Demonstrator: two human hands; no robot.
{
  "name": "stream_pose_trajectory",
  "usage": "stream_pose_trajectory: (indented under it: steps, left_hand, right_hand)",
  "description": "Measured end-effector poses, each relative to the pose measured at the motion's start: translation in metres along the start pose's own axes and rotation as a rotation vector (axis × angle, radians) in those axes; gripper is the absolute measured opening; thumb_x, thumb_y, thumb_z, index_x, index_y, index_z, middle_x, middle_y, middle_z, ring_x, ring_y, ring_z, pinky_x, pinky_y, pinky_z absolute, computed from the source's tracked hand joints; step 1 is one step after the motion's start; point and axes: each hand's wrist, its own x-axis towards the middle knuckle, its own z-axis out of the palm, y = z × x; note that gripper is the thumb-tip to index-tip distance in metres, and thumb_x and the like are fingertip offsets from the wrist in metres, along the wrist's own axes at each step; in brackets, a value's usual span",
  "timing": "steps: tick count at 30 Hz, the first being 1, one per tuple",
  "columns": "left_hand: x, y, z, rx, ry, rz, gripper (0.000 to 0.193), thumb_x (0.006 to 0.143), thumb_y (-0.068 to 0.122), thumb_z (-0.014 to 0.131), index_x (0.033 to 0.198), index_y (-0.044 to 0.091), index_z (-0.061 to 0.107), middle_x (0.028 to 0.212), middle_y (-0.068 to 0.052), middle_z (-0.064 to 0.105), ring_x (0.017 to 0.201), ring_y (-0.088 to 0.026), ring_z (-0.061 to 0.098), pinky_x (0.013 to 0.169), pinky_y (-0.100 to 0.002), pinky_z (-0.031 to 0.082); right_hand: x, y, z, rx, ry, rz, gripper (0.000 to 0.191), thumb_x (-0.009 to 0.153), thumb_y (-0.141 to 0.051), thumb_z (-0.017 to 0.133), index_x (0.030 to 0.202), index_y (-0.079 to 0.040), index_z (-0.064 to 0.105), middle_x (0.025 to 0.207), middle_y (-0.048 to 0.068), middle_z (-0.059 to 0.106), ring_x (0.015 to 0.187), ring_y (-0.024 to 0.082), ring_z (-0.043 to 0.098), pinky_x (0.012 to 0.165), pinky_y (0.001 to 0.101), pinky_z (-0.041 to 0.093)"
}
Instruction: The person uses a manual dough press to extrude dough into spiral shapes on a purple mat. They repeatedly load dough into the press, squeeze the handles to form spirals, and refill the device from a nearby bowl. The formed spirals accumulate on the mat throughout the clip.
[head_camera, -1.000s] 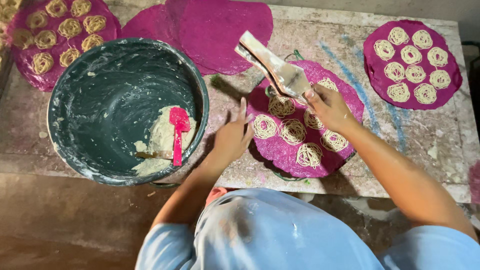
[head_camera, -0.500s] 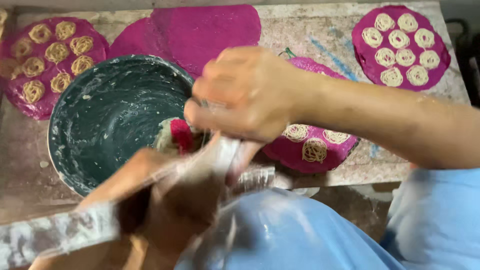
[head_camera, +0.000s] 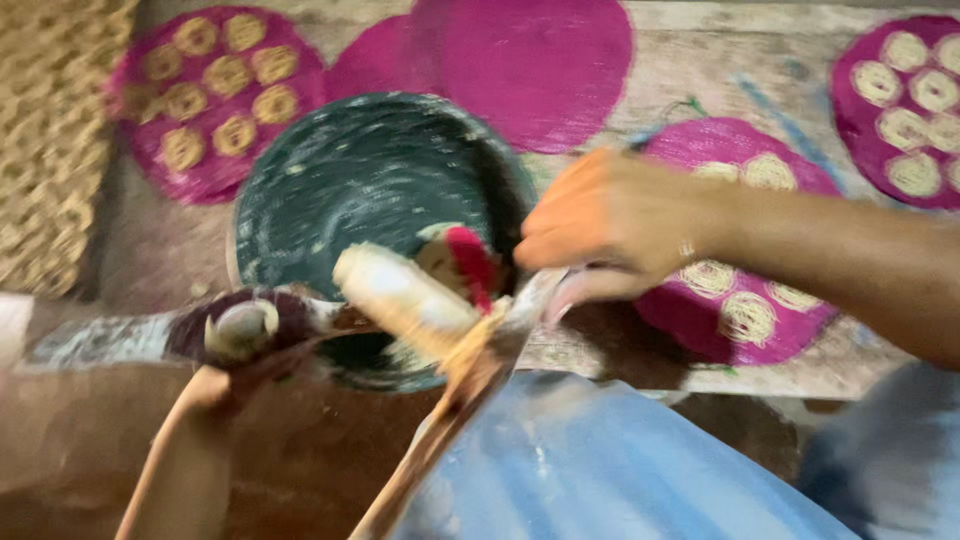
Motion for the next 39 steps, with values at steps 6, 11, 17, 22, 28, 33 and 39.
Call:
stream_pose_trajectory:
  steps: [6,11,17,22,28,33,39]
  left_hand:
    - [-0.026,-0.058,-0.019,-0.114,-0.024,-0.133,0.051,0.095,0.010,0.068,0.142,0.003,0.051,0.109,-0.013,0.062,0.089,-0.022,0.060,0.070,-0.038,0.051]
    - [-0.035,-0.125,-0.054,-0.270,0.083,-0.166,0.047,0.096,0.007,0.068,0.141,0.003,0.052,0.106,-0.012,0.061,0.086,-0.020,0.059,0.071,-0.037,0.050]
    - [-0.018,-0.155,-0.100,0.805,0.294,0.205,0.048,0.097,0.000,0.065,0.143,0.007,0.054,0.128,-0.010,0.070,0.116,-0.021,0.067,0.099,-0.035,0.054]
    - [-0.014,-0.148,-0.073,0.458,0.632,0.424,0.042,0.094,0.001,0.077,0.132,0.006,0.060,0.129,-0.014,0.064,0.121,-0.019,0.062,0.109,-0.034,0.050]
    - [-0.013,-0.131,-0.068,0.336,0.698,0.324,0.042,0.091,0.005,0.078,0.129,0.003,0.061,0.128,-0.013,0.065,0.115,-0.019,0.066,0.101,-0.033,0.053]
    - [-0.014,-0.132,-0.064,0.531,0.715,0.368,0.043,0.093,0.005,0.078,0.133,0.002,0.062,0.133,-0.014,0.064,0.120,-0.024,0.065,0.105,-0.035,0.052]
    - [-0.016,-0.126,-0.061,0.662,0.738,0.346,0.053,0.092,0.008,0.079,0.141,0.000,0.058,0.131,-0.013,0.064,0.120,-0.026,0.063,0.106,-0.035,0.050]
  right_hand:
    - [0.058,0.038,-0.007,-0.875,0.008,-0.316,0.010,0.087,-0.018,0.076,0.093,-0.016,0.068,0.088,-0.002,0.062,0.086,0.017,0.064,0.075,0.0318,0.052]
    - [0.071,0.051,0.063,-0.794,0.229,0.159,0.053,0.083,-0.028,0.080,0.130,-0.011,0.064,0.124,0.015,0.059,0.116,0.033,0.054,0.095,0.0486,0.049]
    - [0.061,0.036,0.247,0.009,-0.387,0.787,0.030,0.100,-0.032,0.048,0.113,-0.010,0.063,0.099,0.014,0.071,0.092,0.031,0.070,0.081,0.0444,0.057]
    - [0.096,0.031,0.253,-0.342,-0.608,0.561,0.019,0.096,-0.016,0.049,0.106,-0.007,0.063,0.084,0.013,0.070,0.069,0.030,0.072,0.066,0.0436,0.058]
    - [0.139,0.059,0.196,-0.218,-1.012,0.835,0.029,0.080,-0.038,0.076,0.098,-0.015,0.077,0.091,0.009,0.075,0.082,0.026,0.073,0.070,0.0415,0.060]
    - [0.117,0.056,0.220,-0.378,-0.813,0.606,0.038,0.086,-0.021,0.062,0.121,-0.006,0.064,0.080,0.010,0.074,0.075,0.029,0.075,0.060,0.0428,0.059]
    - [0.082,0.038,0.253,-0.242,-0.797,0.641,0.056,0.088,-0.011,0.054,0.144,-0.012,0.050,0.077,0.014,0.073,0.070,0.033,0.073,0.060,0.0460,0.058]
